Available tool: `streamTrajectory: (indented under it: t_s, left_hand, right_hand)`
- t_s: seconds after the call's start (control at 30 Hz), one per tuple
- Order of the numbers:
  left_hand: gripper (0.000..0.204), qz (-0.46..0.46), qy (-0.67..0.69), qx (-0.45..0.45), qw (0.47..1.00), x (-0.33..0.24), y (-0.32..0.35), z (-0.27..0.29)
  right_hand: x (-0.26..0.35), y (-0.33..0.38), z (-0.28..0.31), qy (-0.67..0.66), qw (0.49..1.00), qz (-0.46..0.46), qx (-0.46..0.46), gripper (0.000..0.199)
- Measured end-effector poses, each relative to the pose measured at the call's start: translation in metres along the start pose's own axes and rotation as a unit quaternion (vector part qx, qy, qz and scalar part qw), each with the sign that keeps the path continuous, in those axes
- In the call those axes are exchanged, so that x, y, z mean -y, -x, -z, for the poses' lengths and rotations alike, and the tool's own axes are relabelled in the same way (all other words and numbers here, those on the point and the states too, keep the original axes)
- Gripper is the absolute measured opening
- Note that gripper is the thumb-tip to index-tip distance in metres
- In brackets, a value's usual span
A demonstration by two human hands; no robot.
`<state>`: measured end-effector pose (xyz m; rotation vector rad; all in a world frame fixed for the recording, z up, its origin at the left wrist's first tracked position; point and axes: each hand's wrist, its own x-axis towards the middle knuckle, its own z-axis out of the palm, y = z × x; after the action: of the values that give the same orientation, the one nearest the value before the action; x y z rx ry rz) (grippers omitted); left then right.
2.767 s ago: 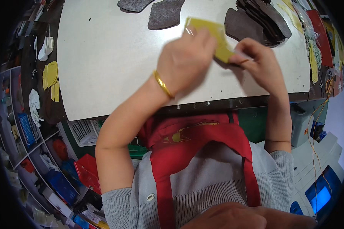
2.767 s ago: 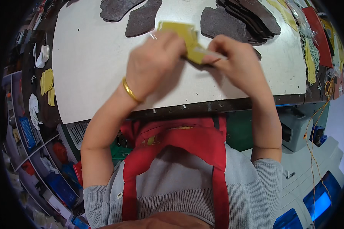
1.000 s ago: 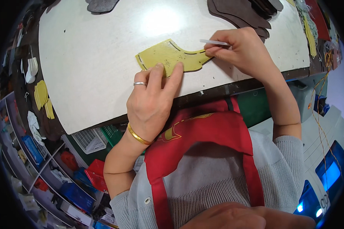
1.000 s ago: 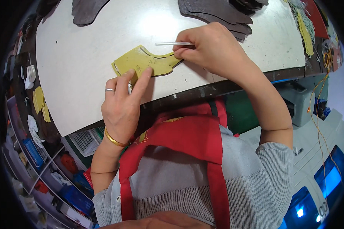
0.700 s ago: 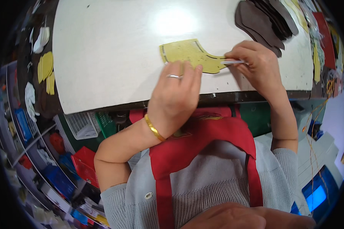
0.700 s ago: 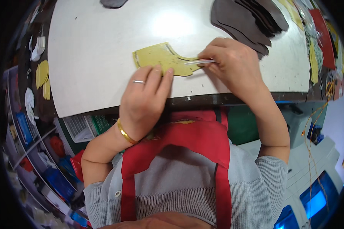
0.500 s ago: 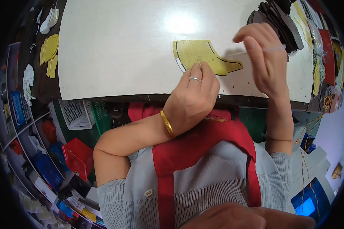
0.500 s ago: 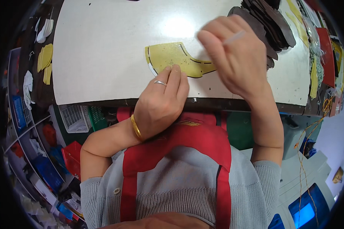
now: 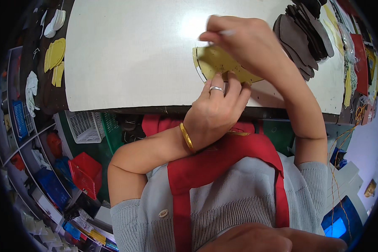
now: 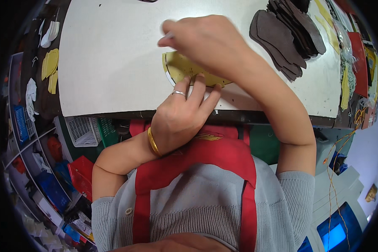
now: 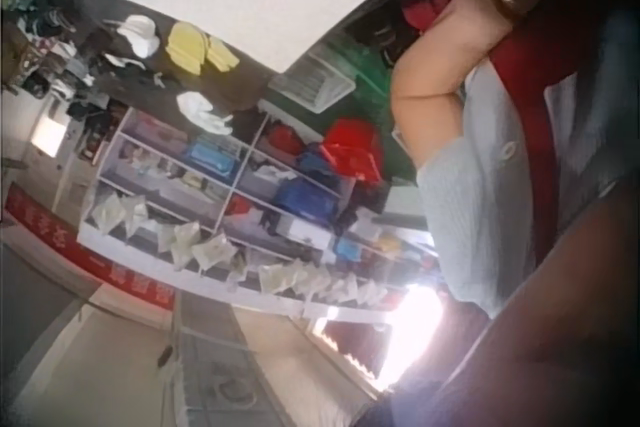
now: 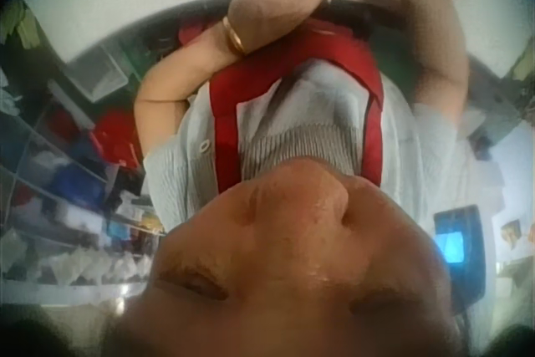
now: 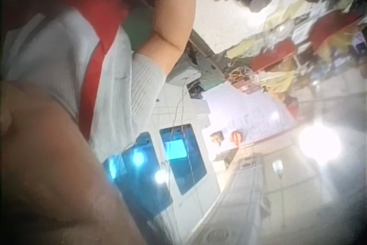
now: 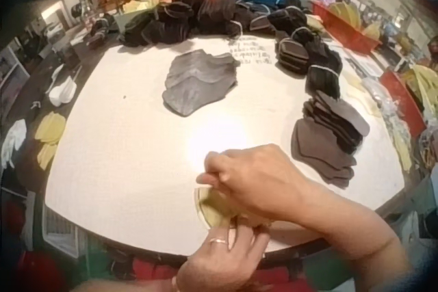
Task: The person marks leather pieces by tracing around a template with a stylus, gathers the marked pieces into a stack, and secures the bundle with a rubber band.
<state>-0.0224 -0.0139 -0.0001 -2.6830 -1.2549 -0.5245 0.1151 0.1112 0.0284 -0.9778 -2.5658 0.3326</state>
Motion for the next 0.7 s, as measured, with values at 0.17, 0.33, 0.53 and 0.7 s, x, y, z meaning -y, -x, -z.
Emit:
streamTrajectory:
  t_s: [0.17,0.33,0.53,0.7]
  left_hand:
    - [0.034,-0.002,-0.007,0.002,1.000,-0.002,-0.004,-0.001]
    - [0.032,-0.008,0.015,0.008,1.000,-0.005,-0.010,-0.003]
    - [0.031,-0.004,0.014,0.047,0.999,-0.003,-0.009,-0.002]
    - [0.031,-0.020,-0.025,0.032,0.999,0.000,-0.017,0.001]
  right_hand:
    - [-0.017,0.041,0.021,-0.252,0.956,-0.149,-0.005,0.033]
    - [-0.011,0.054,0.018,-0.076,0.987,-0.139,0.000,0.029]
    - [-0.016,0.109,0.037,0.007,0.988,-0.156,-0.010,0.034]
    - [-0.011,0.095,0.052,-0.198,0.947,-0.249,-0.039,0.030]
